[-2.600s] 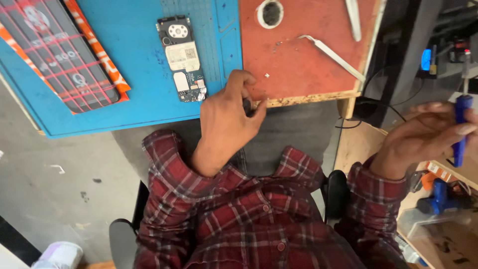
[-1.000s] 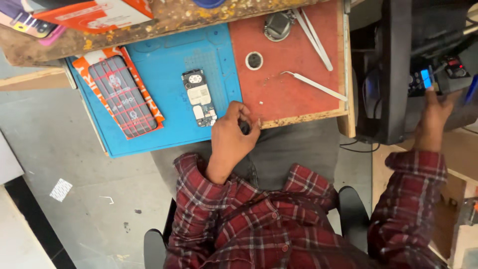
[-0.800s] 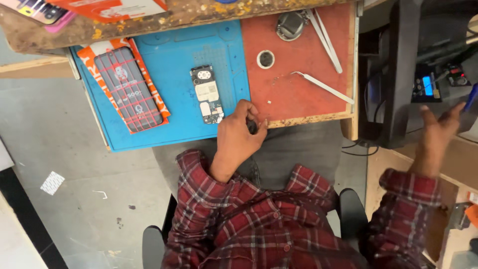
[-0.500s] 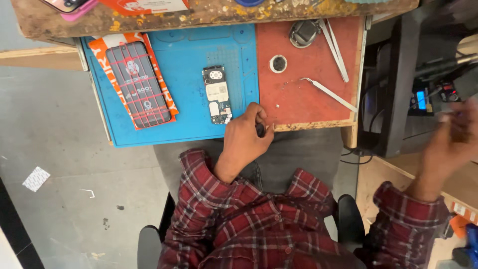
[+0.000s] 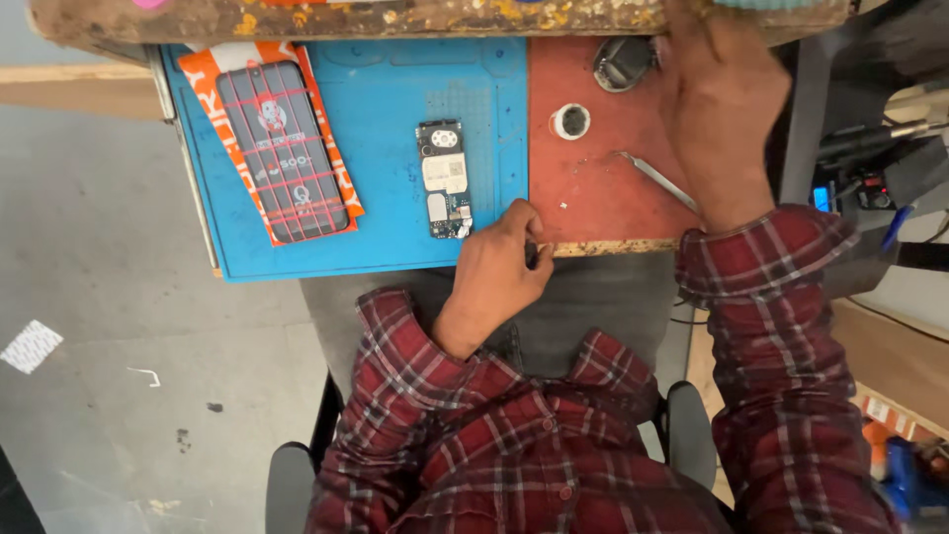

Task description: The person sits at a workbench and uses a soldering iron to apply solder to a small electronic component held in the left hand. The person repeatedly touches the component with the soldering iron and adjusts its position on the mat.

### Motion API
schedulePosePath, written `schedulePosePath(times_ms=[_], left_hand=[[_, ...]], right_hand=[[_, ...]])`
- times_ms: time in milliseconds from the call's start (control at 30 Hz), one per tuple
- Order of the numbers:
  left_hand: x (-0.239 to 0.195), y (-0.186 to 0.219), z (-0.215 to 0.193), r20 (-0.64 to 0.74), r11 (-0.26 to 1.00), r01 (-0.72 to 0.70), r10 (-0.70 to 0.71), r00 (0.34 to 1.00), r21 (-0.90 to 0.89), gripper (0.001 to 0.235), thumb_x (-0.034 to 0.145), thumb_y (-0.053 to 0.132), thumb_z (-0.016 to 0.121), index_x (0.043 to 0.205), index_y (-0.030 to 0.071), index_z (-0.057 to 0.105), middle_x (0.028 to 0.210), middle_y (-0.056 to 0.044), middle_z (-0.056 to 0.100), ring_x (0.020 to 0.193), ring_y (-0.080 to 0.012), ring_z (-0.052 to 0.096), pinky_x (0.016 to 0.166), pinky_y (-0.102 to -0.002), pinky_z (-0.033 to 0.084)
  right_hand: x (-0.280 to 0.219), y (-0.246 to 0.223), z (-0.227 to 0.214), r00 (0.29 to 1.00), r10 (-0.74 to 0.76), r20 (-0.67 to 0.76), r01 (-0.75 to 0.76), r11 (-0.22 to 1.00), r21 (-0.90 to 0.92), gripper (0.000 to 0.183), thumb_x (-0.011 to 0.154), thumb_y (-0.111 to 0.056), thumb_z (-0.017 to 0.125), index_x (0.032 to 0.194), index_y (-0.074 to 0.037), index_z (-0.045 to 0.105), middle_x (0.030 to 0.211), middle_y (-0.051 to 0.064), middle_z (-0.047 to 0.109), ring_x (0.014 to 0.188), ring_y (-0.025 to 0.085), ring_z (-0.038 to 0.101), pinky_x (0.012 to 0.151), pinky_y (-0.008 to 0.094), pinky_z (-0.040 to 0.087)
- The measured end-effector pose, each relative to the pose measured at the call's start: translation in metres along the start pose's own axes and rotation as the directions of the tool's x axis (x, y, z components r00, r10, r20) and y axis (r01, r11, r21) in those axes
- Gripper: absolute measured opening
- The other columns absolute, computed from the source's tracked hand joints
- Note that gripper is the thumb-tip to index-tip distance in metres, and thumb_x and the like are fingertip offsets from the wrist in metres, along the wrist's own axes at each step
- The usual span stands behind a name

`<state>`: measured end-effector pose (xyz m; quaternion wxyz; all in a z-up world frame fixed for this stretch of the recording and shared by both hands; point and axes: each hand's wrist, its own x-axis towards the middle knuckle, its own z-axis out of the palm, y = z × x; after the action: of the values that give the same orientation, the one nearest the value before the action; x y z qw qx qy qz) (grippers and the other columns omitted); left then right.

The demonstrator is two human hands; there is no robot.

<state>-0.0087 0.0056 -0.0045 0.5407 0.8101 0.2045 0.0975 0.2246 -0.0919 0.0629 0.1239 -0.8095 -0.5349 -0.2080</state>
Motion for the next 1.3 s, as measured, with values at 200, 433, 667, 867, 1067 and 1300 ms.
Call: schedulePosePath(times_ms=[200, 433, 667, 867, 1067, 1300], left_hand=[[-0.003, -0.001, 0.002, 0.004, 1.000, -0.019, 0.019, 1.000, -0.024, 0.029, 0.085, 0.004, 0.075, 0.100, 0.004, 0.050, 0.085, -0.018, 0.066, 0.076, -0.0383, 0.068, 0.064, -0.046, 0.052], [-0.006, 0.001, 0.007, -0.022, 0.998, -0.051, 0.052, 0.998, 0.031, 0.028, 0.087, 0.003, 0.073, 0.100, 0.002, 0.048, 0.086, -0.019, 0.064, 0.077, -0.0407, 0.065, 0.064, -0.049, 0.050], [-0.008, 0.001, 0.012, 0.003, 0.989, -0.083, 0.083, 0.997, 0.123, 0.027, 0.088, 0.002, 0.071, 0.098, 0.000, 0.046, 0.083, -0.022, 0.059, 0.077, -0.0427, 0.062, 0.067, -0.051, 0.049], [-0.009, 0.007, 0.009, 0.011, 0.985, -0.087, 0.086, 0.996, 0.146, 0.024, 0.087, -0.001, 0.066, 0.101, 0.000, 0.047, 0.086, -0.021, 0.060, 0.082, -0.0409, 0.063, 0.069, -0.049, 0.050], [-0.011, 0.008, 0.004, 0.000, 0.977, -0.078, 0.080, 0.997, 0.201, 0.018, 0.093, 0.002, 0.064, 0.105, -0.001, 0.052, 0.088, -0.019, 0.060, 0.083, -0.0383, 0.063, 0.071, -0.046, 0.051], [-0.013, 0.002, 0.010, -0.022, 0.933, -0.081, 0.095, 0.995, 0.352, 0.009, 0.095, 0.004, 0.063, 0.091, 0.002, 0.055, 0.086, -0.016, 0.058, 0.078, -0.0345, 0.061, 0.069, -0.043, 0.051]], right_hand=[[-0.022, 0.014, -0.001, 0.988, -0.031, -0.153, 0.046, 0.995, 0.090, 0.011, 0.093, 0.006, 0.074, 0.101, -0.001, 0.071, 0.107, 0.013, 0.063, 0.101, 0.031, 0.064, 0.083, 0.041, 0.054], [-0.102, -0.082, -0.027, 0.851, 0.382, 0.361, -0.525, 0.594, 0.610, 0.025, 0.092, 0.011, 0.064, 0.112, 0.001, 0.075, 0.101, 0.011, 0.071, 0.088, 0.017, 0.070, 0.073, 0.025, 0.057], [-0.127, -0.120, 0.002, 0.880, 0.418, 0.223, -0.457, 0.622, 0.635, 0.022, 0.089, 0.012, 0.079, 0.108, 0.002, 0.075, 0.103, 0.012, 0.071, 0.089, 0.021, 0.073, 0.075, 0.030, 0.060], [-0.120, -0.126, 0.005, 0.912, 0.333, 0.239, -0.409, 0.754, 0.513, 0.022, 0.082, 0.009, 0.081, 0.101, 0.001, 0.075, 0.096, 0.009, 0.067, 0.084, 0.024, 0.069, 0.069, 0.034, 0.055], [-0.110, -0.125, -0.001, 0.918, 0.285, 0.275, -0.386, 0.803, 0.454, 0.021, 0.083, 0.006, 0.080, 0.102, -0.001, 0.075, 0.096, 0.008, 0.064, 0.086, 0.025, 0.068, 0.071, 0.036, 0.055], [-0.100, -0.119, -0.004, 0.912, 0.205, 0.354, -0.354, 0.830, 0.430, 0.013, 0.082, 0.005, 0.077, 0.092, -0.001, 0.072, 0.094, 0.009, 0.064, 0.085, 0.028, 0.066, 0.070, 0.038, 0.055]])
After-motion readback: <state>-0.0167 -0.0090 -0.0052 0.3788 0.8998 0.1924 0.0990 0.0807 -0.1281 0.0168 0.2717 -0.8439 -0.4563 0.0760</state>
